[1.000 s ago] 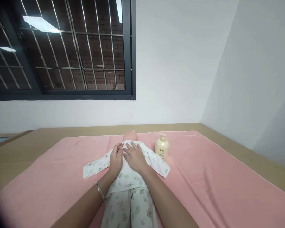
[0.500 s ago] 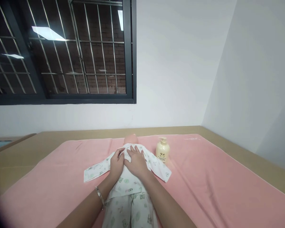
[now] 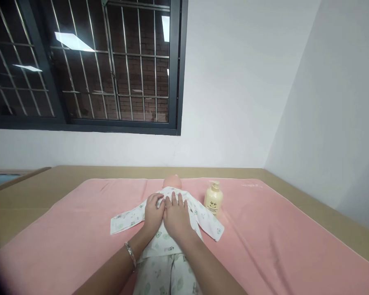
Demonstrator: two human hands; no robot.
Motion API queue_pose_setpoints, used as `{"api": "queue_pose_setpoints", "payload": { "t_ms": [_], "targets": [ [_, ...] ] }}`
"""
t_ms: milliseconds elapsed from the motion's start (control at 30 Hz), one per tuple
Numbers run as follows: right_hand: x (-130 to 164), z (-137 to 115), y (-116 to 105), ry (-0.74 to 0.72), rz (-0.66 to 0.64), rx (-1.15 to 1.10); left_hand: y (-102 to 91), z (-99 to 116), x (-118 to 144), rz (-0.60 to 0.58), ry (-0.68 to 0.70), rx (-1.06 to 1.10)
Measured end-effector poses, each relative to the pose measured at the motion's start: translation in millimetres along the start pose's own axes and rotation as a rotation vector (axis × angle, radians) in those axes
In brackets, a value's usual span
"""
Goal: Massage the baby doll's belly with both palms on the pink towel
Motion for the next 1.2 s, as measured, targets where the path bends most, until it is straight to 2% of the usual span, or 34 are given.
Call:
{"api": "queue_pose_setpoints", "payload": {
  "t_ms": [167, 300, 467, 633, 833, 1033, 1200],
  "targets": [
    [-8.7, 15.1, -7.3, -0.005, 0.008, -0.079, -0.9, 3.7, 1.4, 0.018, 0.042, -0.123],
    [-12.3, 29.0, -15.5, 0.077, 0.127, -0.074, -0.1, 4.5, 3.4, 0.033, 0.034, -0.214],
    [-5.6, 19.6, -23.0, 0.032, 0.277, 0.066, 1.1, 2.8, 3.0, 0.001, -0.015, -0.239],
    [-9.5, 27.7, -12.1, 0.113, 0.212, 0.028, 5.4, 2.8, 1.6, -0.072, -0.006, -0.212],
    [-16.3, 31.6, -1.0, 0.099, 0.124, 0.008, 11.5, -4.5, 4.0, -0.115, -0.057, -0.184],
    [-16.2, 27.9, -7.6, 0.042, 0.14, 0.049, 17.0, -10.2, 5.8, -0.162, -0.079, -0.244],
    [-15.1, 33.2, -1.1, 0.061, 0.152, -0.007, 18.3, -8.8, 5.4, -0.215, -0.053, -0.311]
  ]
}}
Point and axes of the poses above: each hand's wrist, its own x-axis away from the middle knuckle, its own y-axis out of the palm, z = x × y, the point moved 6 cm from there along -x, towards the middle knuckle, and after that the axes turned 1 degree about -x, right-handed, at the moved point
